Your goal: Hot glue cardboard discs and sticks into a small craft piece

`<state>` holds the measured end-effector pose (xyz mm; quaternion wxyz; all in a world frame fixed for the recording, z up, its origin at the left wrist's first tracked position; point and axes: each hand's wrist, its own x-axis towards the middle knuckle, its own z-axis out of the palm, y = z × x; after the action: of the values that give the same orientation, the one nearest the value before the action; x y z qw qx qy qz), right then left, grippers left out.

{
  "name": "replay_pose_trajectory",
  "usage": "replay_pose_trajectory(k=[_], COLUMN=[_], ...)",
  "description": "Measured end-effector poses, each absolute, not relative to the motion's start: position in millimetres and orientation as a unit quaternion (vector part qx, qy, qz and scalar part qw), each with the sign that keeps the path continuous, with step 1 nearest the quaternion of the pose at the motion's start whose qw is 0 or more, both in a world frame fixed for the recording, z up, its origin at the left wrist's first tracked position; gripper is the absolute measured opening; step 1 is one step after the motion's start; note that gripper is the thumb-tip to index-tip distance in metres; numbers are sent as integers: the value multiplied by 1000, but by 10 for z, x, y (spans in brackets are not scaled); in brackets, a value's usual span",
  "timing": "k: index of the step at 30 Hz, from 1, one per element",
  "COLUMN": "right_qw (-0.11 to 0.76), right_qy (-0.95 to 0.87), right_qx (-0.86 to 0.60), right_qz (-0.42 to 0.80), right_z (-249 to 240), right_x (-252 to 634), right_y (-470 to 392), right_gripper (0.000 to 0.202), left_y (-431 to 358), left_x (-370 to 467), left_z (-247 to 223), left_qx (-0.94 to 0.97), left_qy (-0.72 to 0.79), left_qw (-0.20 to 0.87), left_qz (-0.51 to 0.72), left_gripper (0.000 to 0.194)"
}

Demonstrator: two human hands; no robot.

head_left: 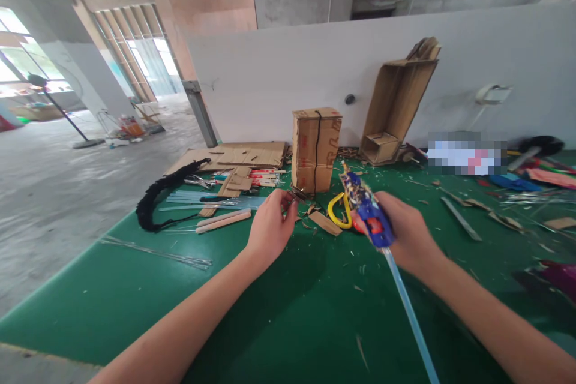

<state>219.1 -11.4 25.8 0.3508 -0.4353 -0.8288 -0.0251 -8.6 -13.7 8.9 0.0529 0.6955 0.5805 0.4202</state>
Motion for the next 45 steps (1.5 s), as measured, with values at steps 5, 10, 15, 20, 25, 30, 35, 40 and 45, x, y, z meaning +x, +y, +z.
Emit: replay_pose_trajectory(k=[5, 10, 15, 20, 25, 30, 35, 40, 45], right_qw=[103, 47, 48, 68, 130, 154, 157, 192, 233], right_qy=[-730, -670, -649, -644, -660, -677, -699, -723, -792], right_qx=[-665, -740, -754, -745, -709, -692, -676, -639, -543], right_qz=[-119, -33, -86, -160, -213, -197, -174, -180, -153], right_z=[357, 55, -77, 37, 92, 54, 56, 84, 112], right_x=[2867, 3333, 3333, 3104, 2958, 2905, 2852, 2811, 2700], right_y=[221, 481, 522, 368, 307, 330, 305, 282, 254], right_gripper=[39, 37, 41, 43, 44, 45, 45, 44, 39], left_y=[-120, -115, -69, 11, 86, 114, 124, 116, 151], left_x=[-91, -91, -135, -212, -282, -307, -303, -381, -534], left_z=[79, 47, 37, -4, -60, -52, -50, -7, 179], left_qx=[690, 735, 758, 769, 772, 752, 727, 735, 748], left_qy=[573, 565, 541, 543, 562, 607, 649, 650, 631], left_qw=[101, 82, 57, 30, 18, -1, -25, -41, -78], left_qz=[430, 366, 360, 335, 296, 258, 223, 189, 193], left_gripper=[13, 10, 10, 10, 13, 15, 17, 24, 31])
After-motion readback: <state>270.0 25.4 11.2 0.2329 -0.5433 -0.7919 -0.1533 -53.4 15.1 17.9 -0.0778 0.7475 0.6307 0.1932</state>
